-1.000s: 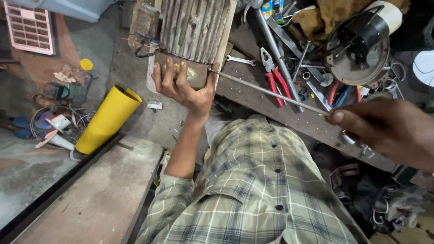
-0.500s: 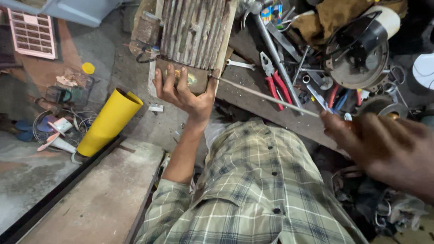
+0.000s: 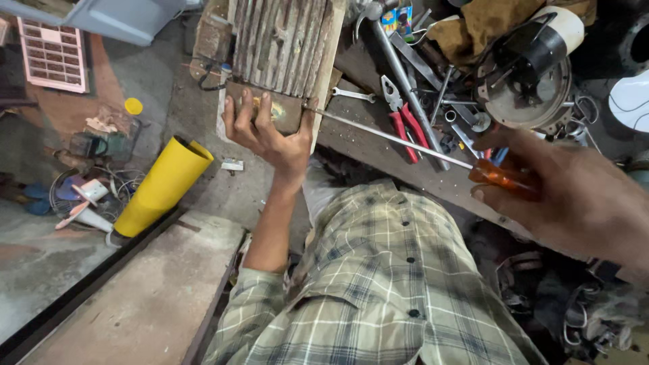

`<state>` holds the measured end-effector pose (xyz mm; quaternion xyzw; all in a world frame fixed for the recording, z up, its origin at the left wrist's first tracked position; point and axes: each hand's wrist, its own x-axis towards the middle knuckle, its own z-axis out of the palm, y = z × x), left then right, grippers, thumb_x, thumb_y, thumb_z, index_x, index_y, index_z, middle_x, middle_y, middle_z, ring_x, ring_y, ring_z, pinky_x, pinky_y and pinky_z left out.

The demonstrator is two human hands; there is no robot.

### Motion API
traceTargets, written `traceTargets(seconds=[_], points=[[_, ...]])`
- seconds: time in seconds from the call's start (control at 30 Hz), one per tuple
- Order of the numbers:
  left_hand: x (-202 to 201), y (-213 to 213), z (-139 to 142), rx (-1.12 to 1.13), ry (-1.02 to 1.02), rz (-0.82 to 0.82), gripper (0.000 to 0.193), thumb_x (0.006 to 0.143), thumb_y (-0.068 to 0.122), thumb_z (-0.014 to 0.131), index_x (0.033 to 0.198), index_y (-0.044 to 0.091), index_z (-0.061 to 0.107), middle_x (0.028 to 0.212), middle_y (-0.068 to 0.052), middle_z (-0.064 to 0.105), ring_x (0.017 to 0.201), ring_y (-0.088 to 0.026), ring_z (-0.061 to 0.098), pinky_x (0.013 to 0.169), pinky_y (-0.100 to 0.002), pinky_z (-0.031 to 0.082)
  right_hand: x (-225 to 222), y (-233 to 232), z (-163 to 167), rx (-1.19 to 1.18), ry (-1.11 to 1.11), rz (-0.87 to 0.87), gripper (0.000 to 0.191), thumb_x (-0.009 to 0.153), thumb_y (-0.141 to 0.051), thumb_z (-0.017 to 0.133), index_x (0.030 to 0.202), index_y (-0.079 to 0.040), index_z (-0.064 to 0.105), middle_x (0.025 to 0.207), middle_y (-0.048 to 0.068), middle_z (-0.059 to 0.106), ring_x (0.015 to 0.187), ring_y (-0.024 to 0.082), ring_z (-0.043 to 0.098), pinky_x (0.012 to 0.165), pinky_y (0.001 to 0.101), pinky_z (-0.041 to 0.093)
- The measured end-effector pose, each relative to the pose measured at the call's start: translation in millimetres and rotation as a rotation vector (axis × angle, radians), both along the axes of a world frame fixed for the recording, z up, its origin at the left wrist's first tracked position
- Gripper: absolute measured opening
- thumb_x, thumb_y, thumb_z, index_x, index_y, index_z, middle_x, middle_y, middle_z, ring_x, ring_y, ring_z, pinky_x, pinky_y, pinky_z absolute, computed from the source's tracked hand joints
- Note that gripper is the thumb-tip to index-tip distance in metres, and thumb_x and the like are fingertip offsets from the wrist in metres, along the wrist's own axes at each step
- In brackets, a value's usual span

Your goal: The person works at a cluttered repair workbench, sorting bolts and small hardware from a metal bowl, then uses a screwdriver to unscrew fasteners from a finned electric motor housing and handles small motor parts and screws by hand while repositioning the motor on the bench.

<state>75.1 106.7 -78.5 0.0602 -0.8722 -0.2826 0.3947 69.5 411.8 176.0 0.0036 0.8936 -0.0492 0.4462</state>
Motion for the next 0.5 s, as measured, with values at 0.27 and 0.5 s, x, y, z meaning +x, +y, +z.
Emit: traceTargets(seconds=[0.27, 0.5], points=[[2, 3, 9, 0.036, -0.043, 0.006, 0.069, 0.081, 0.036, 0.098, 0.129, 0.013, 0.055, 0.141, -0.009, 0.048, 0.145, -0.035, 0.033, 0.124, -0.06, 0.029, 25, 37, -10, 0.039, 0.893, 1.267, 0.042, 0.099, -0.028, 0.061, 0.141, -0.025, 0.063, 0.098, 0.009, 0.071, 0.068, 0.013, 0.065, 0.057, 0.0234, 0.056], [2, -3, 16, 0.037, -0.135, -0.024, 0.07, 0.078, 0.026, 0.1, 0.128, 0.01, 0.053, 0.133, -0.009, 0.044, 0.145, -0.036, 0.033, 0.124, -0.06, 0.028, 21, 35, -21, 0.114, 0.916, 1.337, 0.051, 0.096, -0.033, 0.056, 0.147, -0.037, 0.058, 0.094, 0.009, 0.072, 0.05, 0.004, 0.046, 0.042, 0.0165, 0.042]])
